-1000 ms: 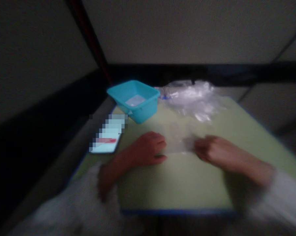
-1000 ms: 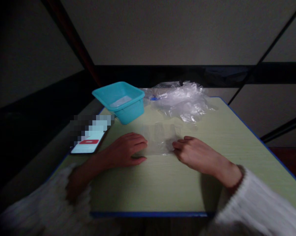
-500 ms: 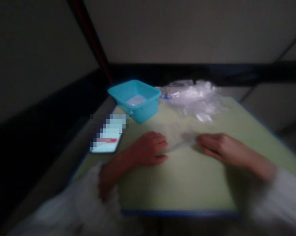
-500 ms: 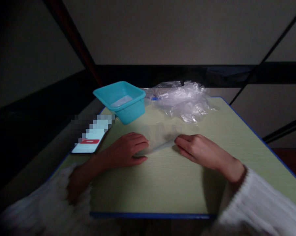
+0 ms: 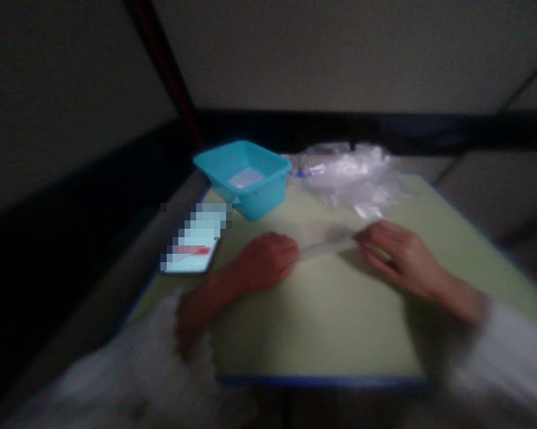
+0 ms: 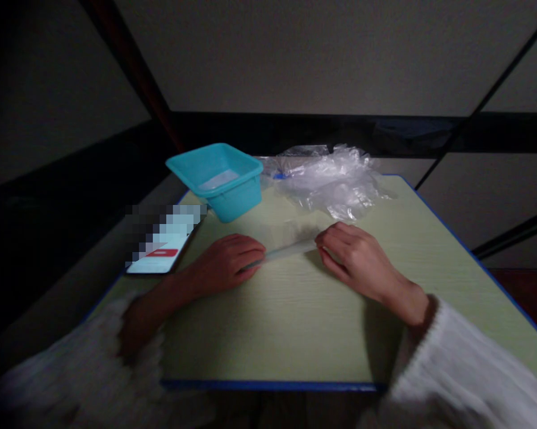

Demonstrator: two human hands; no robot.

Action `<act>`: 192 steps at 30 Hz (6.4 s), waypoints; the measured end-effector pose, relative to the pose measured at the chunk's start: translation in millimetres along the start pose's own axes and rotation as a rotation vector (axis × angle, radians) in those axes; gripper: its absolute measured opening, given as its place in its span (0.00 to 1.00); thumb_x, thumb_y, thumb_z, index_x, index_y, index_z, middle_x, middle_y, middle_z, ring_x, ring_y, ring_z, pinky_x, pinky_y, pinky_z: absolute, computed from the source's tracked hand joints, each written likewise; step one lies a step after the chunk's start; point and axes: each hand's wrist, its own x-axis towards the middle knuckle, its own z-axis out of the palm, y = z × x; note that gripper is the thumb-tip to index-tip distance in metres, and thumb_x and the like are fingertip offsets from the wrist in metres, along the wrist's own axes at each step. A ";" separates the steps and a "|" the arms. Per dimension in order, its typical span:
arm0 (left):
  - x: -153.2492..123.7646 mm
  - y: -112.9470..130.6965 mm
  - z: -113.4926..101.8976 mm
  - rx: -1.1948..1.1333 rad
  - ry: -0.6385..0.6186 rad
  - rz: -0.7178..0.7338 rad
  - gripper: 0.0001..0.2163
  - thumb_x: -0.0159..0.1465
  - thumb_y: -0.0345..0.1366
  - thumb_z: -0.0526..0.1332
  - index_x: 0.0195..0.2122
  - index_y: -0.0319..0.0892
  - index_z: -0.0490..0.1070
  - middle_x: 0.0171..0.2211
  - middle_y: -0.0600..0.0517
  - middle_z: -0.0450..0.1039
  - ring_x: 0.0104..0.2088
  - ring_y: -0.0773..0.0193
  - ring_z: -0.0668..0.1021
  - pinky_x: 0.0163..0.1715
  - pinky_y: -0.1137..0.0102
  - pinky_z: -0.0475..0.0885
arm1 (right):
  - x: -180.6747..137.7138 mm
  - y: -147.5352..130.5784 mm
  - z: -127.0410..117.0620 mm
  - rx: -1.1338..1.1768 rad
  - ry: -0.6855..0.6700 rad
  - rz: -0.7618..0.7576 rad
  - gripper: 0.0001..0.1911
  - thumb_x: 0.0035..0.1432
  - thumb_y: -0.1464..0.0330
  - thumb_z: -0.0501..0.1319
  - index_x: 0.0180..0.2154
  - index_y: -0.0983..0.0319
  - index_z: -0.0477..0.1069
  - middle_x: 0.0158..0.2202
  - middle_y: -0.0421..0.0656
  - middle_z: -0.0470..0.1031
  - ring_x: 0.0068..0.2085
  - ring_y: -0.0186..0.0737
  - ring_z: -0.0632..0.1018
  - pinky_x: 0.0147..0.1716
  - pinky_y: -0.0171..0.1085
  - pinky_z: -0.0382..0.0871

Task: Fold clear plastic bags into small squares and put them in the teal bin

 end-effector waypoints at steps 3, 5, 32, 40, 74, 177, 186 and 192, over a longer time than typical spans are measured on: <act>0.3 -1.9 -3.5 -0.173 0.131 -0.100 0.08 0.64 0.32 0.53 0.35 0.38 0.72 0.38 0.47 0.75 0.39 0.61 0.76 0.42 0.66 0.70 | -0.9 -2.8 -3.0 0.080 0.027 0.100 0.10 0.64 0.69 0.51 0.39 0.63 0.69 0.35 0.47 0.76 0.35 0.41 0.76 0.35 0.40 0.70; 2.0 -0.6 -10.6 -0.328 0.220 -0.186 0.08 0.63 0.33 0.54 0.35 0.39 0.72 0.37 0.48 0.76 0.38 0.62 0.77 0.41 0.68 0.71 | -0.9 -6.0 -5.9 0.136 0.047 0.185 0.09 0.64 0.67 0.51 0.38 0.61 0.68 0.32 0.44 0.76 0.30 0.39 0.76 0.29 0.37 0.70; 6.4 0.6 -3.7 -1.342 -0.096 -0.870 0.16 0.57 0.42 0.63 0.40 0.41 0.59 0.28 0.53 0.75 0.26 0.66 0.79 0.23 0.76 0.71 | 10.8 3.7 30.7 0.890 -0.042 0.836 0.09 0.50 0.62 0.58 0.26 0.61 0.62 0.19 0.37 0.69 0.19 0.33 0.72 0.17 0.32 0.63; 11.9 20.8 -4.9 -1.131 -0.127 -0.844 0.42 0.48 0.29 0.65 0.61 0.39 0.43 0.23 0.59 0.71 0.18 0.67 0.75 0.17 0.77 0.65 | 7.6 17.6 37.5 0.977 0.038 0.914 0.13 0.48 0.60 0.61 0.27 0.61 0.62 0.18 0.36 0.70 0.18 0.34 0.72 0.16 0.32 0.64; 24.9 -2.8 21.4 -0.623 0.544 -0.708 0.15 0.52 0.20 0.57 0.40 0.41 0.60 0.35 0.55 0.67 0.26 0.73 0.69 0.29 0.75 0.65 | 2.9 26.0 20.9 0.339 -0.625 0.096 0.53 0.50 0.46 0.61 0.66 0.60 0.35 0.68 0.52 0.38 0.66 0.55 0.42 0.60 0.61 0.26; 17.3 9.2 16.8 -1.113 0.173 -0.570 0.08 0.59 0.36 0.55 0.26 0.37 0.68 0.26 0.48 0.77 0.27 0.66 0.78 0.28 0.73 0.72 | -13.3 -22.7 0.9 0.037 -0.394 -0.343 0.12 0.64 0.71 0.55 0.27 0.61 0.69 0.30 0.39 0.72 0.34 0.38 0.70 0.37 0.40 0.60; 17.0 9.3 16.5 -1.116 0.169 -0.566 0.08 0.59 0.35 0.55 0.27 0.37 0.68 0.27 0.48 0.77 0.27 0.66 0.78 0.28 0.73 0.72 | -21.0 -34.8 6.8 -0.174 -0.313 -0.417 0.10 0.58 0.76 0.58 0.25 0.62 0.68 0.27 0.40 0.69 0.31 0.39 0.69 0.32 0.42 0.58; 17.2 9.6 16.0 -1.114 0.170 -0.569 0.07 0.59 0.35 0.56 0.27 0.37 0.67 0.27 0.48 0.77 0.27 0.66 0.79 0.28 0.73 0.72 | -20.2 -28.9 4.8 -0.118 -0.339 -0.377 0.10 0.62 0.75 0.54 0.28 0.62 0.69 0.30 0.42 0.72 0.30 0.38 0.70 0.30 0.40 0.62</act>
